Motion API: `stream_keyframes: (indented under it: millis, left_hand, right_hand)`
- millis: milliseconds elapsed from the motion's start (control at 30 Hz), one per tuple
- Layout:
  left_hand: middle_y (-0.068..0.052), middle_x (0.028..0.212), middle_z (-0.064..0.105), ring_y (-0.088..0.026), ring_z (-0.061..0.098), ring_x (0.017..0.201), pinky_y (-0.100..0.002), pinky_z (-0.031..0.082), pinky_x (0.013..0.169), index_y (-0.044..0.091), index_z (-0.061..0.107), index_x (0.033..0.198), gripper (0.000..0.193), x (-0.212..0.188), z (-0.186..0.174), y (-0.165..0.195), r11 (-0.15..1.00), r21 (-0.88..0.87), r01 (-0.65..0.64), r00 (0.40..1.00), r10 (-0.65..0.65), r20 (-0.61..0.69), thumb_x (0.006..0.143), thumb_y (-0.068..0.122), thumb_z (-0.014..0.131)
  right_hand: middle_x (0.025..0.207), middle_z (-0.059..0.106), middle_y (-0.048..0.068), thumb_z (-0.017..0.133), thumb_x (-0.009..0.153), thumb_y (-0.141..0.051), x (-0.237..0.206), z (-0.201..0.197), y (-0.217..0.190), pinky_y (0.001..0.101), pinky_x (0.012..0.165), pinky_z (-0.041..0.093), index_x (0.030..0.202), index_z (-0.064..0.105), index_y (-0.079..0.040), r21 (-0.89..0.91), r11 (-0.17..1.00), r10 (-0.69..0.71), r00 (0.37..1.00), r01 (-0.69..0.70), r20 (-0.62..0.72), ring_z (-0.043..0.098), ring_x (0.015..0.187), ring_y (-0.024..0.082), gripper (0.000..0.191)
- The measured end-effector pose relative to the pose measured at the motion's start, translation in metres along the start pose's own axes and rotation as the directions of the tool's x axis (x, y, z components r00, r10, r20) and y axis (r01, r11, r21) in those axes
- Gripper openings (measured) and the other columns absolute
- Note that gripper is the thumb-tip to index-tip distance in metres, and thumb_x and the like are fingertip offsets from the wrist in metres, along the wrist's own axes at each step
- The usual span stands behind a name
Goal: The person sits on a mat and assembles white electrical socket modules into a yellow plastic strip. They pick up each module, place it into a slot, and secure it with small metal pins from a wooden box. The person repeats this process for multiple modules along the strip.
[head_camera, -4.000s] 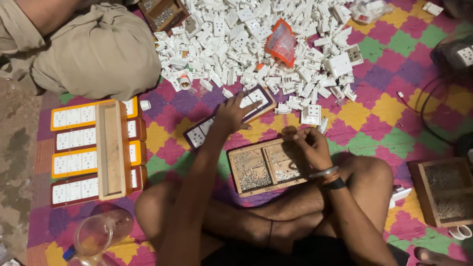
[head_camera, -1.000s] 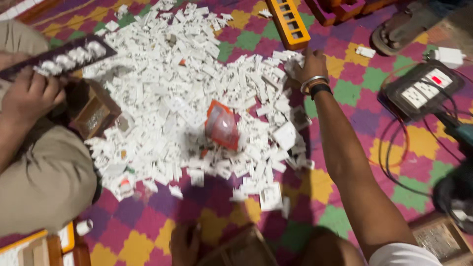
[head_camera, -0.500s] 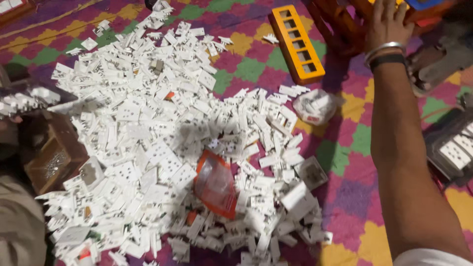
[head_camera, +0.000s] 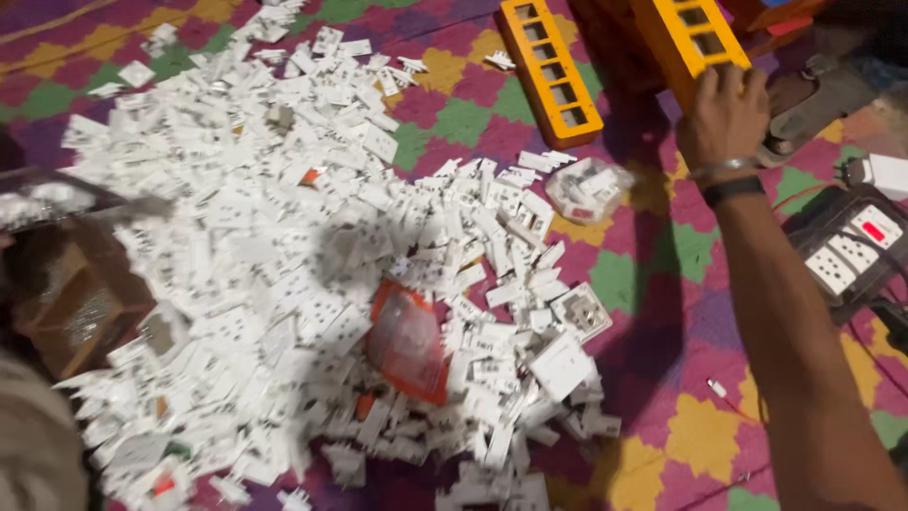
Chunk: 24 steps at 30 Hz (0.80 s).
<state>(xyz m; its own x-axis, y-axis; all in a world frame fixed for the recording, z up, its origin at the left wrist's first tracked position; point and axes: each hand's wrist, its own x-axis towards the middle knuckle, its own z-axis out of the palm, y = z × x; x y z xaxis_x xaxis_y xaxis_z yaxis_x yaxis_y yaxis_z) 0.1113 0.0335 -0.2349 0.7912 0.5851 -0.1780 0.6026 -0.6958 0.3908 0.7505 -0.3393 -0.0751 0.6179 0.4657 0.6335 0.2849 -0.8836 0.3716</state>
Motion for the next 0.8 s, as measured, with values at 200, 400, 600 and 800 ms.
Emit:
stream_keyframes:
  millis: [200, 400, 600, 800]
  left_hand:
    - [-0.015, 0.095, 0.072, -0.030, 0.067, 0.089, -0.045, 0.053, 0.080, 0.009, 0.072, 0.099, 0.034, -0.049, -0.036, -0.020, 0.998, -0.017, -0.057, 0.998, 0.058, 0.037, 0.090, 0.041, 0.074]
    - [-0.015, 0.095, 0.073, -0.029, 0.067, 0.088, -0.045, 0.053, 0.080, 0.009, 0.072, 0.099, 0.034, -0.054, -0.067, 0.024, 0.974, -0.211, -0.085, 0.977, 0.123, 0.174, 0.090, 0.042, 0.075]
    - [-0.026, 0.134, 0.046, -0.040, 0.044, 0.125, -0.050, 0.034, 0.108, 0.000, 0.038, 0.139, 0.082, -0.078, -0.153, 0.098, 0.766, -0.373, -0.523, 0.819, 0.331, -0.468, 0.085, 0.044, 0.082]
    - [-0.013, 0.156, 0.042, -0.037, 0.039, 0.146, -0.061, 0.024, 0.122, 0.008, 0.035, 0.157, 0.112, -0.100, -0.241, 0.022, 0.599, 0.332, -0.728, 0.612, 0.787, -0.078, 0.070, 0.054, 0.089]
  right_hand:
    - [0.116, 0.058, 0.016, 0.078, 0.089, -0.018, -0.101, -0.178, -0.018, 0.0464, 0.084, 0.052, 0.127, 0.063, -0.003, 0.235, 0.972, 0.030, 0.997, -0.013, -0.067, 0.057, 0.111, 0.037, 0.043]
    - [0.103, 0.061, 0.014, 0.080, 0.089, -0.023, -0.221, -0.383, -0.107, 0.0494, 0.087, 0.045, 0.125, 0.064, -0.001, 0.729, 0.663, 0.168, 0.983, -0.171, 0.079, 0.057, 0.096, 0.037, 0.045]
    - [0.117, 0.065, 0.015, 0.080, 0.077, -0.022, -0.274, -0.484, -0.156, 0.0487, 0.099, 0.050, 0.123, 0.066, -0.002, 0.878, 0.467, -0.111, 0.992, 0.103, -0.058, 0.061, 0.112, 0.038, 0.052]
    - [0.127, 0.065, 0.014, 0.078, 0.084, -0.015, -0.281, -0.487, -0.180, 0.0438, 0.099, 0.054, 0.125, 0.067, -0.001, 0.800, 0.308, -0.411, 0.830, 0.515, -0.377, 0.060, 0.119, 0.036, 0.045]
